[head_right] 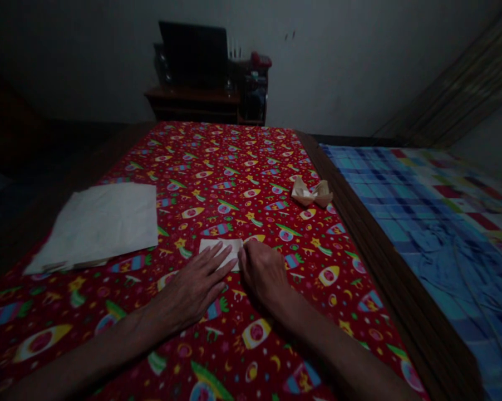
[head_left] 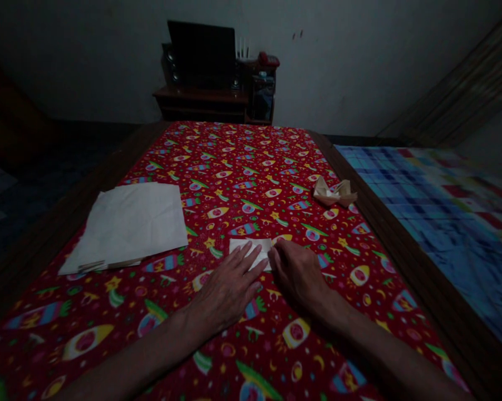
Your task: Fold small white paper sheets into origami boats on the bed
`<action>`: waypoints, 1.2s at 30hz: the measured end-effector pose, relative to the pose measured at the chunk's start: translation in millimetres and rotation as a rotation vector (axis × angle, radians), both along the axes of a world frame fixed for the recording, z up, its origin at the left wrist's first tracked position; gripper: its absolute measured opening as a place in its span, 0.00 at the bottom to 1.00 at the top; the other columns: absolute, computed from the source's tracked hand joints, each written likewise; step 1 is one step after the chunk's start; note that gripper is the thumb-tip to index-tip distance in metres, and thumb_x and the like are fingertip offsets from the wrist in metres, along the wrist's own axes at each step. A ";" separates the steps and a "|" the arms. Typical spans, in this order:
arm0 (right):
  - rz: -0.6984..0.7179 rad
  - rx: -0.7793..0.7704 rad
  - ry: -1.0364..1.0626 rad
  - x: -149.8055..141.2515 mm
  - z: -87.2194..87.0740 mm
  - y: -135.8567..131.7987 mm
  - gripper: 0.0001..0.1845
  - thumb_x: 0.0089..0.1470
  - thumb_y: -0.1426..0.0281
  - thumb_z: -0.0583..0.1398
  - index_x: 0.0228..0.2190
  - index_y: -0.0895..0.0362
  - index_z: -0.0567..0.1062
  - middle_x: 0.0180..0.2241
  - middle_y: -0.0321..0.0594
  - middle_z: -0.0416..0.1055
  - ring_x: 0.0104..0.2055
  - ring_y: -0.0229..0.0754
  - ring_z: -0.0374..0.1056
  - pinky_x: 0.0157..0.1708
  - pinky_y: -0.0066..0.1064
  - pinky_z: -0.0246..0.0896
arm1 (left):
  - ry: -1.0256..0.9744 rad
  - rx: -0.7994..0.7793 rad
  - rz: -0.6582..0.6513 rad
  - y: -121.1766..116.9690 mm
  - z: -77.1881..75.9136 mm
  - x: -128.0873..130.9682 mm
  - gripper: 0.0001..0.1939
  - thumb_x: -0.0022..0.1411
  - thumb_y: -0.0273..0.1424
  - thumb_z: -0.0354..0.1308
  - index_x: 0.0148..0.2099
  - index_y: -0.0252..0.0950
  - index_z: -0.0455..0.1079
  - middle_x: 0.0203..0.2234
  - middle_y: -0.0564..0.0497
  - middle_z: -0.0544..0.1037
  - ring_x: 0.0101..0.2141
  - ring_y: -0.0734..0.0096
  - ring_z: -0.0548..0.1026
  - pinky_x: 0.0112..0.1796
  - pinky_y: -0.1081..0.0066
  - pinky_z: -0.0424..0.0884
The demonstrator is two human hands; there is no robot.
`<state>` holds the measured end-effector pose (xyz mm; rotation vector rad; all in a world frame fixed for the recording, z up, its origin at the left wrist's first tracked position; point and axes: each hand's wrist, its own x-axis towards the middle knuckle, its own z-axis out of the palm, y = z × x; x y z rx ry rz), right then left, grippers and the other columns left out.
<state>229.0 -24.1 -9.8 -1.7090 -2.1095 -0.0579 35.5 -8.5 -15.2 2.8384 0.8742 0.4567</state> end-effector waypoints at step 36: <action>0.419 -0.044 -0.223 2.1 -2.5 -36.9 0.35 0.59 0.56 0.52 0.59 0.68 0.56 0.61 0.54 0.51 0.65 0.52 0.42 0.61 0.47 0.50 | 0.136 0.076 -0.022 -8.9 6.7 -24.1 0.30 0.66 0.41 0.45 0.65 0.31 0.49 0.63 0.43 0.55 0.63 0.61 0.49 0.61 0.55 0.49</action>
